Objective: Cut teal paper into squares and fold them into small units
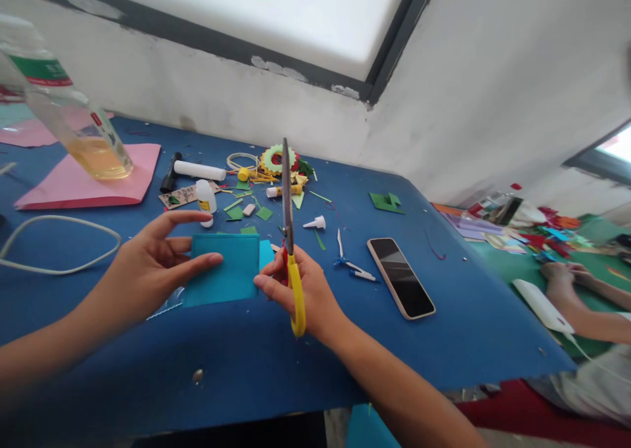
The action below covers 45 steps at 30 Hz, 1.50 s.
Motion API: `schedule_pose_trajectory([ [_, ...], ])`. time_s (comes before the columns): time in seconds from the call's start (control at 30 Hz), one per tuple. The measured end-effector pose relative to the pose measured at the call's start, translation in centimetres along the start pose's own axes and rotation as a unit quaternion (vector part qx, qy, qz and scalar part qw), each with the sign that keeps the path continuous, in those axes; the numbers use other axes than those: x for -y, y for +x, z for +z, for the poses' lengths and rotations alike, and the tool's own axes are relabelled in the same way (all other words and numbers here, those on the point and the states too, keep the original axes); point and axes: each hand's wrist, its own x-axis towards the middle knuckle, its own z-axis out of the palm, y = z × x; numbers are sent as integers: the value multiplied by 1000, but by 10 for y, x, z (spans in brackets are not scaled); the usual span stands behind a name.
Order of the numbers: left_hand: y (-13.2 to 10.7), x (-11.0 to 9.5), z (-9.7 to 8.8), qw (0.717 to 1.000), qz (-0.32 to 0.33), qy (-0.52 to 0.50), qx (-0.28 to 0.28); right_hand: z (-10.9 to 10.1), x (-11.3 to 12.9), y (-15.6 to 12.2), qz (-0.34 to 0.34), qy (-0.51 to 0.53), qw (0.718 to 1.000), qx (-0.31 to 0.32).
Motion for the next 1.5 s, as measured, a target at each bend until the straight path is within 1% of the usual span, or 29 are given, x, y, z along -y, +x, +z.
schedule_pose_trajectory([
  [0.07,-2,4,2,998,44,27,-25,3,0,-1,-15,-15,1000,-11],
  [0.13,-3,7,4,995,67,65,-28,4,0,-2,-28,-14,999,-20],
  [0.17,-4,7,4,995,64,68,-18,5,0,-2,-33,-10,999,-22],
  [0.23,-4,7,6,998,53,40,-3,5,0,-2,-40,-7,999,-28],
  [0.3,-3,5,5,999,48,13,-5,4,2,-2,-46,-17,998,-36],
  [0.37,-1,4,4,999,39,14,-10,3,4,-2,-57,-41,996,-47],
  [0.4,0,3,3,1000,26,15,0,2,6,-2,-64,-57,995,-53],
  [0.43,0,3,2,1000,6,9,25,2,8,-2,-69,-74,993,-60],
  [0.5,0,4,1,992,-44,-19,118,2,11,-2,-72,-99,990,-71],
  [0.57,-2,5,2,968,-102,-46,227,3,12,-3,-70,-101,990,-73],
  [0.6,-3,7,4,953,-128,-51,269,4,12,-3,-66,-94,991,-69],
  [0.63,-4,8,6,942,-148,-50,296,4,10,-4,-61,-86,993,-62],
  [0.7,-6,11,9,931,-171,-41,320,5,7,-4,-45,-71,995,-46],
  [0.73,-6,12,10,930,-175,-36,320,5,5,-4,-37,-63,997,-40],
  [0.8,-5,13,10,939,-171,-39,297,4,2,-4,-25,-34,999,-34],
  [0.87,-3,12,9,952,-166,-58,253,3,1,-3,-24,12,999,-31],
  [0.93,0,11,6,965,-152,-84,194,2,3,-2,-30,52,998,-25],
  [1.03,2,11,4,980,-117,-108,120,4,9,-3,-18,42,999,-8],
  [1.1,2,12,3,985,-102,-107,93,6,11,-4,1,19,1000,3],
  [1.13,2,13,3,985,-101,-106,89,6,12,-4,5,17,1000,5],
  [1.2,1,12,3,984,-111,-101,95,6,12,-4,0,36,999,-2],
  [1.27,0,10,4,981,-125,-95,118,4,10,-3,-12,66,998,-23],
  [1.33,0,8,5,973,-138,-77,167,2,9,-2,-18,89,995,-36],
  [1.43,-2,6,6,953,-156,-36,257,2,8,-2,-9,83,996,-24],
  [1.5,-4,6,8,948,-158,-3,275,4,10,-2,-7,50,999,-20],
])
